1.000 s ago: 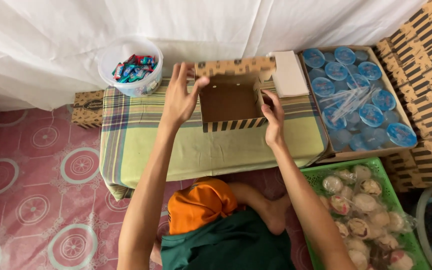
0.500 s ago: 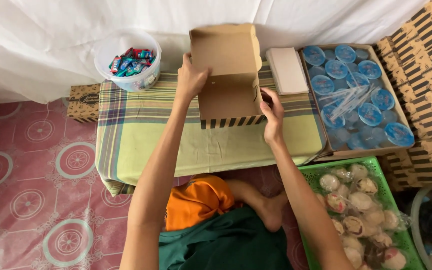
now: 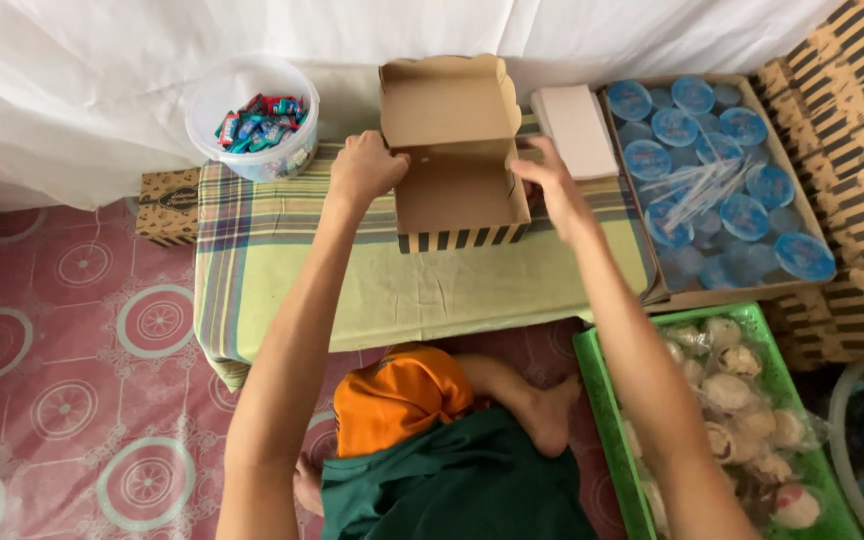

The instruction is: Manually assembling snack boxes by placing a paper liner, a plastic cup, and various packaged food items into a cardboard container.

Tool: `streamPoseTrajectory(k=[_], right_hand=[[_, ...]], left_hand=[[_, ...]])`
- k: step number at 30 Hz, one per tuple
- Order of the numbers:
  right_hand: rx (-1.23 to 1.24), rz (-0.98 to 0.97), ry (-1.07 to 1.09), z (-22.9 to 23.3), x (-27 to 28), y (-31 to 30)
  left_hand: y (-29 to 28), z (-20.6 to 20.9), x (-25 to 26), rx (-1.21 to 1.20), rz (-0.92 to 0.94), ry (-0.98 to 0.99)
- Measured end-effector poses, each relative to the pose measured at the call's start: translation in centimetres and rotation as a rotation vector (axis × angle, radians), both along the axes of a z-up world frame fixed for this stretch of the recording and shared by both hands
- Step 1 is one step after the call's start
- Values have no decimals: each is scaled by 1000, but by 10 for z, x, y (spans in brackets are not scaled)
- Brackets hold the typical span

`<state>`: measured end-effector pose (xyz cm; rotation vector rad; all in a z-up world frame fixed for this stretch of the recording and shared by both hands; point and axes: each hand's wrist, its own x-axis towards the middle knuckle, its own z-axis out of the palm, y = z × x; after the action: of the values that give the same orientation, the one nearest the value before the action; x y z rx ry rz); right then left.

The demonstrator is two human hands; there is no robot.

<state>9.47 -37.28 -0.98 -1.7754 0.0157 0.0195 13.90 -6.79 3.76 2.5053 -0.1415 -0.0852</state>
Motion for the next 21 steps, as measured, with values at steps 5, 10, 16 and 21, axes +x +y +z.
streamPoseTrajectory(k=[5,10,16,21], right_hand=[[-497,0,168,30,29,20],[-589,-26,124,40,25,36],[-677,-113,98,14,39,32],[-545,-98,-10,55,25,35]], left_hand=[[-3,-22,24,-13,4,0],[-5,-36,33,-117,-36,89],[-5,-28,12,-186,-4,-34],[-7,-15,9,-277,26,-1]])
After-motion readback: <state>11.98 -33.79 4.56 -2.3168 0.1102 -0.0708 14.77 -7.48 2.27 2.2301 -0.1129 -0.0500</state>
